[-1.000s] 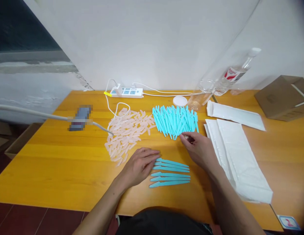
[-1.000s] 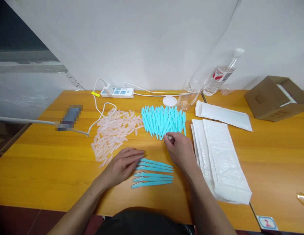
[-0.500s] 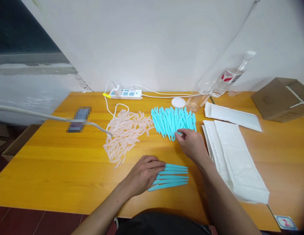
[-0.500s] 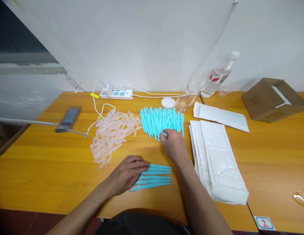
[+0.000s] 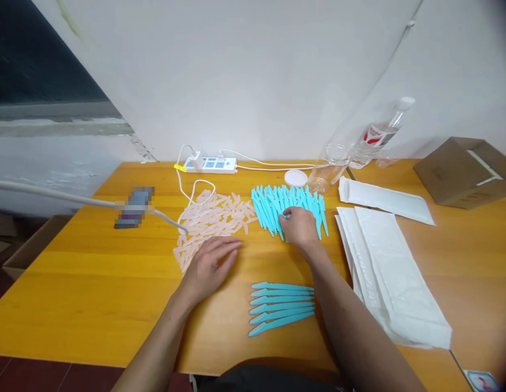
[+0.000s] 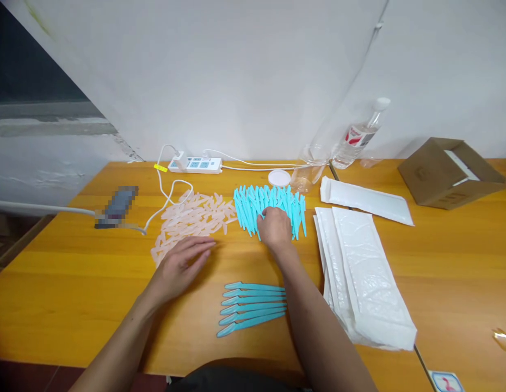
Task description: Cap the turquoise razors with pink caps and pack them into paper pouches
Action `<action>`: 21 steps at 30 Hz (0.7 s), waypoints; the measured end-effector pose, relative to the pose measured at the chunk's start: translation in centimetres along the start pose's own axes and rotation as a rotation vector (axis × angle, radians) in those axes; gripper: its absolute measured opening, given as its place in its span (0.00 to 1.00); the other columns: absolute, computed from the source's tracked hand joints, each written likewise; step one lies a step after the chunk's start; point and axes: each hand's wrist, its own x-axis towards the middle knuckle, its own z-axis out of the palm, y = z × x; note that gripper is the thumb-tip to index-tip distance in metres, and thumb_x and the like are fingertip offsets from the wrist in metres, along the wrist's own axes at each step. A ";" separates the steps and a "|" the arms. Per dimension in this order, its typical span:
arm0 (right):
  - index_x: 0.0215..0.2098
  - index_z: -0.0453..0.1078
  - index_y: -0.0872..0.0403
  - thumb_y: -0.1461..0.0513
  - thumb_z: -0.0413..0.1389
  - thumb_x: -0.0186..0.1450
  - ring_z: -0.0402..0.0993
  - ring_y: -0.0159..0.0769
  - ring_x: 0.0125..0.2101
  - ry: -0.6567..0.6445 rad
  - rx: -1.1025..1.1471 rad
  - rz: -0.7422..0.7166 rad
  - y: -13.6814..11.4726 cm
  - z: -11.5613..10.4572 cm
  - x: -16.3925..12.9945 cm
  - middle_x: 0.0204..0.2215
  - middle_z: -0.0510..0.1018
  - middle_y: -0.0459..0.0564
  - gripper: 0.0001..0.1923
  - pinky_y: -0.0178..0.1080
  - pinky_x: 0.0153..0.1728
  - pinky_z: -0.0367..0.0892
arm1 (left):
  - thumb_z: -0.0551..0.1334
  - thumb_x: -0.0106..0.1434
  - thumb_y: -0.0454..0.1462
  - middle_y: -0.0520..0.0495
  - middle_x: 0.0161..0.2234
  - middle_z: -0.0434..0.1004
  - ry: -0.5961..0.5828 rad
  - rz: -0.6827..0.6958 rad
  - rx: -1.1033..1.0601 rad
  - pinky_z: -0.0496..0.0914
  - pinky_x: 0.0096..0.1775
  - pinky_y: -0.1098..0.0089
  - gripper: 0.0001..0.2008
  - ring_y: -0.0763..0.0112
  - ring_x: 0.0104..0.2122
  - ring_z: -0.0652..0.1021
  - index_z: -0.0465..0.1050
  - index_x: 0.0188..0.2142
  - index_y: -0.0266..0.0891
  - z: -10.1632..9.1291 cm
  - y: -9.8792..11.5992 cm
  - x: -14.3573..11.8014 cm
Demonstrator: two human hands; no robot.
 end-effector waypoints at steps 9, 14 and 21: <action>0.32 0.80 0.56 0.59 0.59 0.59 0.80 0.46 0.39 -0.040 0.058 0.032 0.6 -0.2 1.5 0.34 0.84 0.57 0.10 0.37 0.36 0.66 | 0.61 0.65 0.36 0.47 0.43 0.82 -0.137 -0.068 0.261 0.72 0.48 0.60 0.11 0.59 0.43 0.79 0.82 0.43 0.48 -0.6 -2.9 2.8; 0.32 0.79 0.56 0.61 0.60 0.57 0.80 0.46 0.37 -0.033 0.071 0.040 0.3 -0.2 1.8 0.32 0.84 0.58 0.08 0.37 0.35 0.65 | 0.60 0.63 0.33 0.44 0.37 0.80 -0.271 0.021 0.383 0.71 0.45 0.60 0.10 0.58 0.40 0.77 0.81 0.33 0.45 -0.8 -2.6 3.8; 0.27 0.78 0.56 0.62 0.61 0.57 0.79 0.41 0.32 -0.085 0.145 0.032 0.1 -1.0 2.2 0.27 0.82 0.54 0.05 0.35 0.30 0.62 | 0.57 0.68 0.35 0.43 0.36 0.78 -0.293 0.023 0.250 0.71 0.43 0.63 0.09 0.61 0.38 0.77 0.77 0.38 0.40 -0.9 -1.6 4.3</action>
